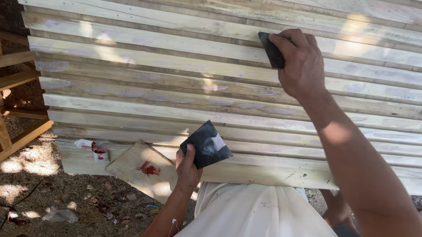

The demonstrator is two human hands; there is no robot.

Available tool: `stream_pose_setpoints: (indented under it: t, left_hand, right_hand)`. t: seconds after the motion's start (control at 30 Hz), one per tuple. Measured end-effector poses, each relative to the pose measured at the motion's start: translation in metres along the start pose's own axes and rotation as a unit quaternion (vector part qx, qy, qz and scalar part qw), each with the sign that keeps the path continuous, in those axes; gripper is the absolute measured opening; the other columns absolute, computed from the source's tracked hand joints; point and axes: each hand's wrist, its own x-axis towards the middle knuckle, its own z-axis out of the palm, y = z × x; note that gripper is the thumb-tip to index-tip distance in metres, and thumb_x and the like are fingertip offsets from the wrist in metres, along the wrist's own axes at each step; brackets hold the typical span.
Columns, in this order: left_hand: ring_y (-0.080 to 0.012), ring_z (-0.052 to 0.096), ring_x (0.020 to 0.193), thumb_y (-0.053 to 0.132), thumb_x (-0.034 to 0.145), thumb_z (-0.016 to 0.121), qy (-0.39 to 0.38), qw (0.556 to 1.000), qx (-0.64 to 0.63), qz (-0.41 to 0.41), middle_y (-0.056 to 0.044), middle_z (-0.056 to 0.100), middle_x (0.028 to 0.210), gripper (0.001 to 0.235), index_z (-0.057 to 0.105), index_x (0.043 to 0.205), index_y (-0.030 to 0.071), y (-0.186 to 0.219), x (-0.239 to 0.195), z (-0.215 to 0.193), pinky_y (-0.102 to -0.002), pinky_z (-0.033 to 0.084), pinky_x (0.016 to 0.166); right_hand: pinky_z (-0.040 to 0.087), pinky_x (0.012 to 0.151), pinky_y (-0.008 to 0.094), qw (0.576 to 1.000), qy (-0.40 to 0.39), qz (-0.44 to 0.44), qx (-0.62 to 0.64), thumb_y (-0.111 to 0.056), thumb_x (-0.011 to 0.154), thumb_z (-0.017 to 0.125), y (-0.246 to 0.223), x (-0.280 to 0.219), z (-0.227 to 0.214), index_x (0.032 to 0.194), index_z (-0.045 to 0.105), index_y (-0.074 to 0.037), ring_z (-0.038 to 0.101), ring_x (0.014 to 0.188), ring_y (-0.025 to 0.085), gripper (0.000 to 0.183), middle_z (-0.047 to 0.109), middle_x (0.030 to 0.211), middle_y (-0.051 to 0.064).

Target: The person sands a large wooden surface using a sanding block. They apply a white substance from a can onto the sanding block and continue sanding the surface. The person also picks up and places a small wooden piece on the surface.

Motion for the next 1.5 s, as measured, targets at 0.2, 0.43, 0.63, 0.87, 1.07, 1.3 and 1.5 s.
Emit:
stream_pose_setpoints:
  t: [0.2, 0.43, 0.63, 0.87, 1.07, 1.3, 1.5]
  left_hand:
    - [-0.0245, 0.068, 0.108, 0.029, 0.114, 0.052, -0.005, 1.000, 0.026, -0.001, -0.016, 0.069, 0.119, 0.041, 0.058, 0.131, -0.008, -0.002, -0.003, -0.010, -0.040, 0.056, 0.096]
    - [-0.0238, 0.069, 0.110, 0.028, 0.108, 0.052, -0.007, 1.000, 0.004, 0.013, -0.015, 0.070, 0.120, 0.041, 0.058, 0.130, -0.007, 0.009, 0.011, 0.012, -0.040, 0.056, 0.098]
    - [-0.0238, 0.069, 0.109, 0.027, 0.109, 0.052, 0.023, 0.999, -0.004, 0.025, -0.015, 0.070, 0.120, 0.039, 0.058, 0.129, -0.006, 0.021, 0.006, 0.006, -0.040, 0.056, 0.096]
    - [-0.0230, 0.069, 0.109, 0.028, 0.109, 0.053, 0.034, 0.999, -0.019, 0.025, -0.014, 0.070, 0.120, 0.041, 0.059, 0.130, -0.006, 0.021, 0.002, -0.002, -0.040, 0.056, 0.098]
    - [-0.0249, 0.069, 0.109, 0.029, 0.110, 0.054, 0.004, 1.000, -0.015, 0.014, -0.015, 0.071, 0.120, 0.042, 0.060, 0.130, -0.008, 0.010, -0.002, 0.000, -0.041, 0.056, 0.098]
    - [-0.0236, 0.068, 0.112, 0.028, 0.108, 0.054, 0.003, 0.999, -0.022, 0.037, -0.014, 0.070, 0.122, 0.040, 0.059, 0.129, -0.005, 0.009, 0.011, 0.001, -0.041, 0.055, 0.100]
    - [-0.0234, 0.068, 0.111, 0.029, 0.109, 0.053, 0.015, 0.999, -0.025, 0.026, -0.014, 0.070, 0.121, 0.040, 0.060, 0.130, -0.006, 0.016, 0.003, -0.006, -0.039, 0.055, 0.099]
  right_hand:
    - [0.053, 0.089, 0.046, 0.999, 0.019, 0.005, -0.047, 0.007, 0.080, 0.067, -0.022, 0.007, 0.018, 0.127, 0.074, -0.006, 0.059, 0.107, 0.038, 0.049, 0.065, 0.124, 0.009]
    - [0.053, 0.087, 0.048, 1.000, -0.023, 0.001, -0.014, 0.002, 0.089, 0.070, -0.027, 0.023, 0.001, 0.125, 0.075, -0.010, 0.060, 0.102, 0.037, 0.039, 0.066, 0.120, 0.007]
    - [0.053, 0.092, 0.048, 1.000, -0.010, 0.001, 0.005, 0.003, 0.095, 0.069, -0.040, 0.011, -0.002, 0.130, 0.073, -0.009, 0.060, 0.109, 0.038, 0.038, 0.066, 0.126, 0.009]
    - [0.052, 0.096, 0.047, 0.999, -0.029, 0.021, -0.031, 0.006, 0.086, 0.071, -0.043, -0.026, 0.009, 0.132, 0.072, -0.007, 0.059, 0.113, 0.038, 0.048, 0.065, 0.128, 0.011]
    - [0.052, 0.097, 0.046, 0.998, -0.030, -0.022, -0.054, 0.006, 0.080, 0.071, -0.031, -0.036, 0.019, 0.130, 0.072, -0.008, 0.058, 0.115, 0.038, 0.052, 0.064, 0.128, 0.010]
    - [0.053, 0.095, 0.045, 0.998, -0.055, -0.007, -0.010, 0.004, 0.088, 0.072, -0.046, 0.000, 0.000, 0.129, 0.072, -0.011, 0.060, 0.113, 0.034, 0.044, 0.064, 0.127, 0.006]
    - [0.050, 0.095, 0.049, 0.999, -0.023, -0.024, -0.033, 0.003, 0.083, 0.073, -0.076, 0.037, 0.032, 0.133, 0.071, -0.011, 0.057, 0.115, 0.035, 0.052, 0.062, 0.129, 0.005]
